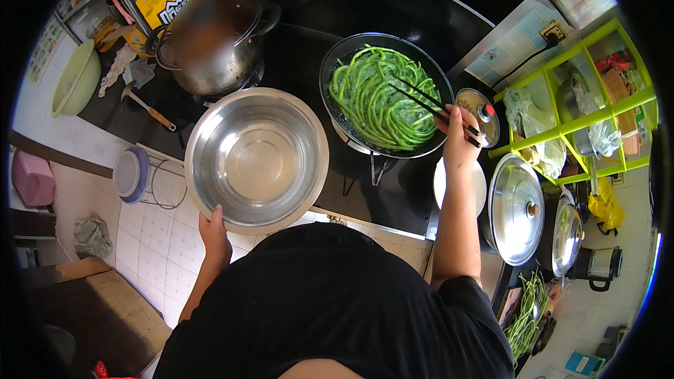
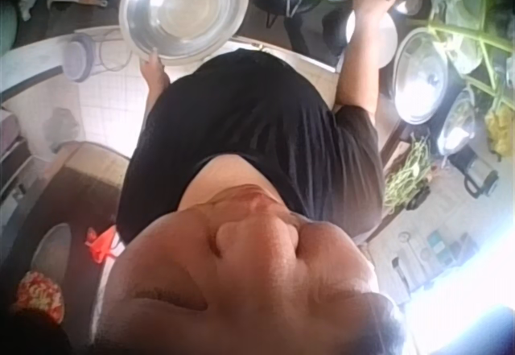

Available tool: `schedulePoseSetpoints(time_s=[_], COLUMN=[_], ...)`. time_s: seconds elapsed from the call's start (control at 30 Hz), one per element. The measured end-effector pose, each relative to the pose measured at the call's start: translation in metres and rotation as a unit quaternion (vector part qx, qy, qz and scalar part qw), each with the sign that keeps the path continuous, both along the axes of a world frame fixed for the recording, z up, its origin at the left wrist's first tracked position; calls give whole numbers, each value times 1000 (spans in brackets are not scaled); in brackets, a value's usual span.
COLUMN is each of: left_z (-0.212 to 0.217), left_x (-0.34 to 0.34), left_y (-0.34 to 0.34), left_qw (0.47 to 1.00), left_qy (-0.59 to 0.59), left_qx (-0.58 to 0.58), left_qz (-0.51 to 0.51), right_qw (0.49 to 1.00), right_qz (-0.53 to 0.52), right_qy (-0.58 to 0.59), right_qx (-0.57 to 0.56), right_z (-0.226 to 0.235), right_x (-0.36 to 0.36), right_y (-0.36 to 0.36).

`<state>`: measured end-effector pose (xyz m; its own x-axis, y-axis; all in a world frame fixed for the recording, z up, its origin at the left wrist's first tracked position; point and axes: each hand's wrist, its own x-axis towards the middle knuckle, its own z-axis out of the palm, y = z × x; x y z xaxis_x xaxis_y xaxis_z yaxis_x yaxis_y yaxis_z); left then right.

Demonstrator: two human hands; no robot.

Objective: The person fills a metal bowl with water at the sink and carries it to the stove. They then use chopsticks to stir green vegetables cooking in a pan on the stovetop.

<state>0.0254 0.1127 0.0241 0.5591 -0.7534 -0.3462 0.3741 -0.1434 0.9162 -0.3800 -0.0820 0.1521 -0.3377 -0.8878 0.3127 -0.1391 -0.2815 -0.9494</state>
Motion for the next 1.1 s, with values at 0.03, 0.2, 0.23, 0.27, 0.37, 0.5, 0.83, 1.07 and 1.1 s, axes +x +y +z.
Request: schedulePoseSetpoints(time_s=[0.03,0.2,0.23,0.27,0.37,0.5,0.83,1.07,1.1], left_z=[1,-1,-2,-3,-5,-2,-1,0,0], left_x=[0,-1,-1,0,4,1,-2,-3,-3], left_y=[0,-2,-2,-2,3,2,2,-1,-1], left_qw=[1000,1000,1000,1000,1000,1000,1000,1000,1000], left_qy=[3,2,-1,-4,-19,-12,2,-21,-21], left_qx=[0,-13,-12,-10,-1,-8,-19,3,-1], left_qz=[1,1,0,0,-10,-8,7,0,1], right_qw=[1000,991,991,989,998,990,984,991,979], right_qz=[6,27,32,27,14,32,147,92,77], right_qy=[3,126,121,137,53,138,29,91,180], right_qx=[-22,26,45,50,30,-18,96,-28,-61], right_z=[0,-21,-23,-17,18,32,18,10,4], right_x=[3,-1,-4,-4,9,25,26,14,11], right_y=[-3,-15,-14,-12,-2,3,-6,-59,-65])
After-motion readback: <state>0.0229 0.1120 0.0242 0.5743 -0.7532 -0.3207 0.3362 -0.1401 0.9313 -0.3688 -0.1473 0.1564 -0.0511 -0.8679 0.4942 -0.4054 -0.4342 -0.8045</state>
